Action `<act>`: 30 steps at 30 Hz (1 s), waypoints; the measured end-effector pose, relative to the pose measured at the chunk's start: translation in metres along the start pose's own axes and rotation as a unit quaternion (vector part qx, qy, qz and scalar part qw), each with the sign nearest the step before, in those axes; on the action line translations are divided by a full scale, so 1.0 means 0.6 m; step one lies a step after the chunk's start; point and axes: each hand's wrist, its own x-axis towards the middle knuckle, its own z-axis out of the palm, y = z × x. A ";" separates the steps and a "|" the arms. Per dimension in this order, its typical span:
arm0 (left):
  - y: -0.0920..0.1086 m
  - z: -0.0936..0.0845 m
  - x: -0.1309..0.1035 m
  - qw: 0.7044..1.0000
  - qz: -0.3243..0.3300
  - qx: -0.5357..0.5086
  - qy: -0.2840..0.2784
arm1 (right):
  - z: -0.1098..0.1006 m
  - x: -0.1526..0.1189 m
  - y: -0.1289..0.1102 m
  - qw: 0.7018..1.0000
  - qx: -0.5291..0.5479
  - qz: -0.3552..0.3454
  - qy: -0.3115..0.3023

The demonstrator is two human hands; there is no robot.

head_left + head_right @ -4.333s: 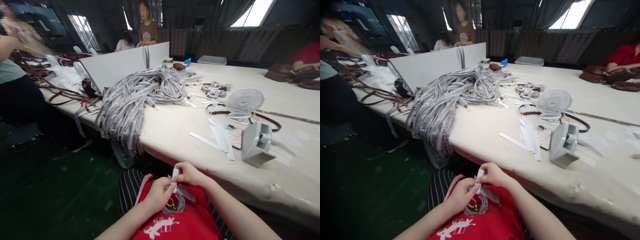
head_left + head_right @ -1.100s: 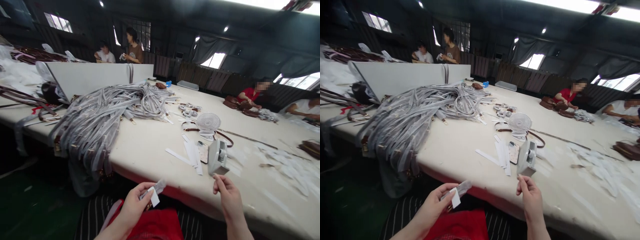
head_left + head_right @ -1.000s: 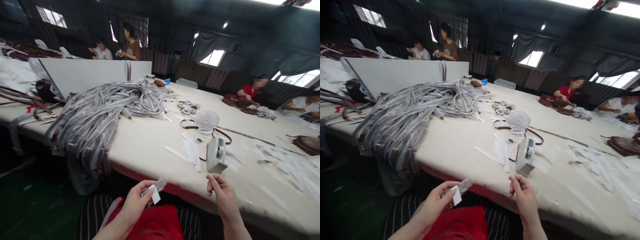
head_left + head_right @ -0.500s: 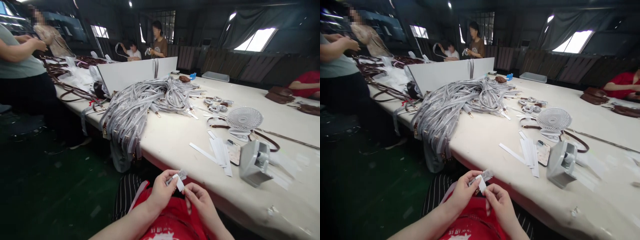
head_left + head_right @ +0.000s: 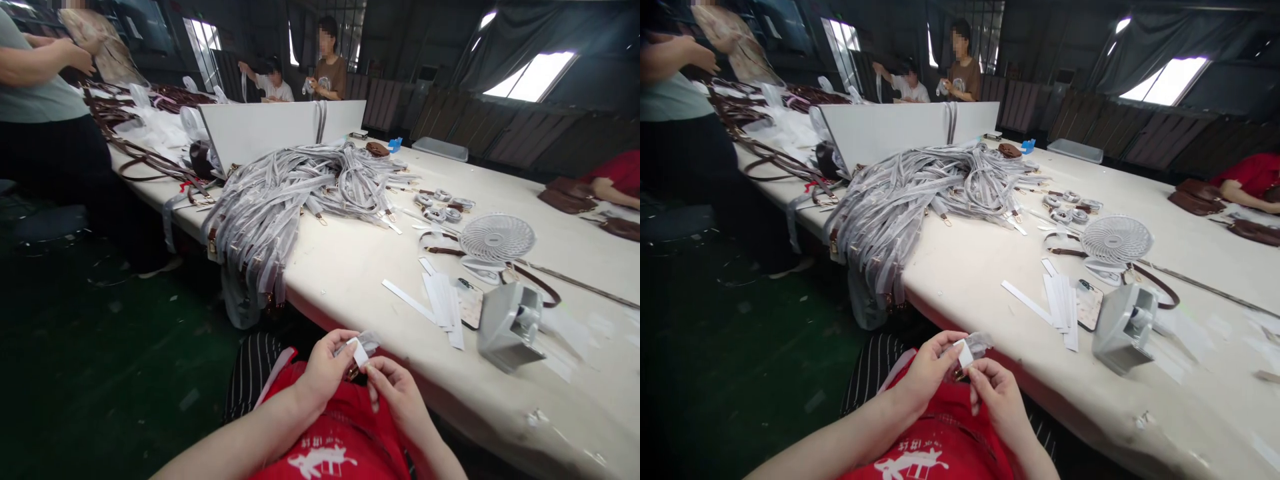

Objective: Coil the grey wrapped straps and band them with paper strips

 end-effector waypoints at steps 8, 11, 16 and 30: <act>0.014 -0.004 0.007 0.999 -0.025 -0.045 0.001 | -0.008 0.006 0.013 1.000 0.011 0.019 -0.012; 0.011 -0.005 0.009 0.999 -0.019 -0.033 0.000 | -0.007 0.009 0.012 1.000 -0.006 0.018 -0.008; 0.003 -0.002 0.007 0.999 -0.030 -0.017 -0.003 | -0.006 0.023 0.016 0.996 -0.075 0.047 0.016; 0.039 -0.006 0.026 0.999 -0.003 0.038 0.013 | -0.004 0.037 0.043 0.997 -0.058 0.037 -0.030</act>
